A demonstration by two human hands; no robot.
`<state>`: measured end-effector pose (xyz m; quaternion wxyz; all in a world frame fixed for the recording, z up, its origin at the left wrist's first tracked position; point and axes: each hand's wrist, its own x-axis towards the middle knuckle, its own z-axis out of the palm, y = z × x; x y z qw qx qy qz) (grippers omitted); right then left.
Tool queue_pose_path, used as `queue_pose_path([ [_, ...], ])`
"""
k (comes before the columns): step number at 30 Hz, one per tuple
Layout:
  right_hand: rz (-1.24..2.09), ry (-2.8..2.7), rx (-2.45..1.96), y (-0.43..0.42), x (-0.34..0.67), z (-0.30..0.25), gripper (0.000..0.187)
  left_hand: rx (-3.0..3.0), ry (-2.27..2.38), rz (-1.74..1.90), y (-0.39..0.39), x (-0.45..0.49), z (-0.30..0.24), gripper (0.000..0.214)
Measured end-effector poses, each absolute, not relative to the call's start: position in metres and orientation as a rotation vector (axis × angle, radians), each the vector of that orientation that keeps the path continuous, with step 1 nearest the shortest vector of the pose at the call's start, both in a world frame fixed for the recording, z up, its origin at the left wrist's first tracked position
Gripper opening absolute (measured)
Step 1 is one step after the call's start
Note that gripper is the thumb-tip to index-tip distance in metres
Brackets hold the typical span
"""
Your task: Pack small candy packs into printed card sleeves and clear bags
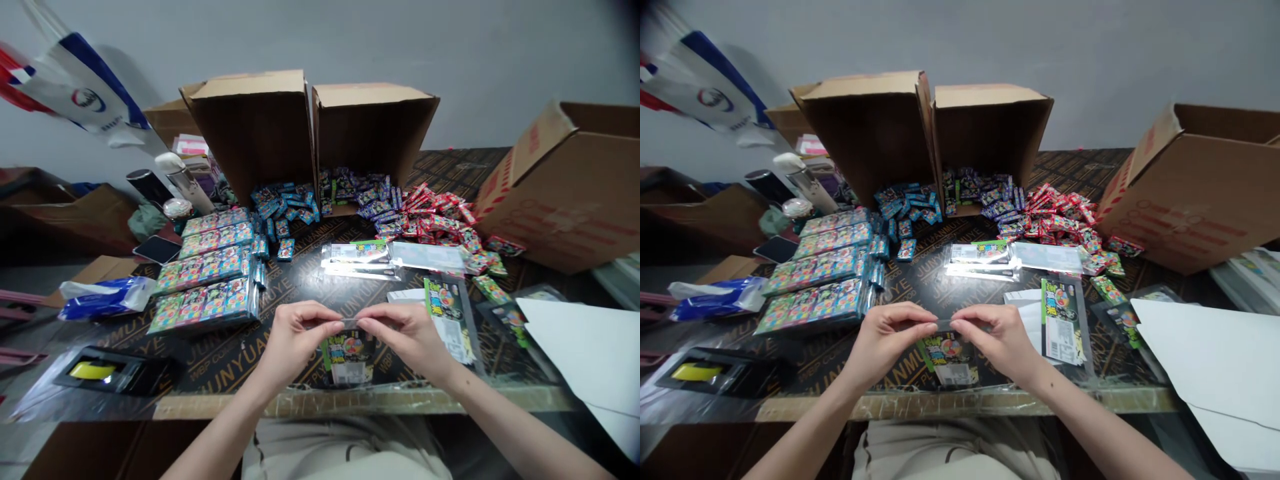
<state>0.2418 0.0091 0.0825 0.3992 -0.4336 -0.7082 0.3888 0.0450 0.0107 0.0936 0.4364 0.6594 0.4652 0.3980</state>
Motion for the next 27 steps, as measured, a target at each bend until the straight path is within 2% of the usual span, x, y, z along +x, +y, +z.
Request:
queue_pose_path([
  [3, 1.014, -1.823, -1.107, 0.012, 0.241, 0.087, 0.012, 1.726, 1.146, 1.023, 0.009, 0.046, 0.097, 0.008],
  [7, 0.869, -1.901, -0.999, 0.010, 0.244, 0.081, 0.012, 2.049, 1.087, 1.113, 0.002, 0.044, 0.090, 0.005],
  [12, 0.598, -2.063, -0.763, 0.004, 0.253, 0.063, 0.030, 2.269, 1.021, 1.166, 0.000, 0.040, 0.078, 0.006],
  [15, 0.711, -1.950, -0.962, 0.003, 0.257, 0.043, 0.046, 2.194, 1.070, 1.210, 0.004, 0.034, 0.074, 0.006],
  [18, 0.986, -1.872, -1.191, -0.002, 0.256, 0.011, 0.058, 2.043, 1.193, 1.273, 0.007, 0.022, 0.068, 0.005],
  [22, 1.391, -1.924, -1.205, -0.003, 0.242, -0.022, 0.038, 1.671, 1.504, 1.428, 0.006, -0.004, 0.056, 0.004],
  [25, 1.331, -1.773, -1.188, 0.021, 0.230, -0.023, 0.035, 1.355, 1.739, 1.509, -0.003, -0.022, 0.042, 0.014],
  [27, 1.196, -1.839, -1.192, 0.051, 0.220, -0.020, 0.035, 1.243, 1.831, 1.424, -0.013, -0.032, 0.029, 0.019],
])
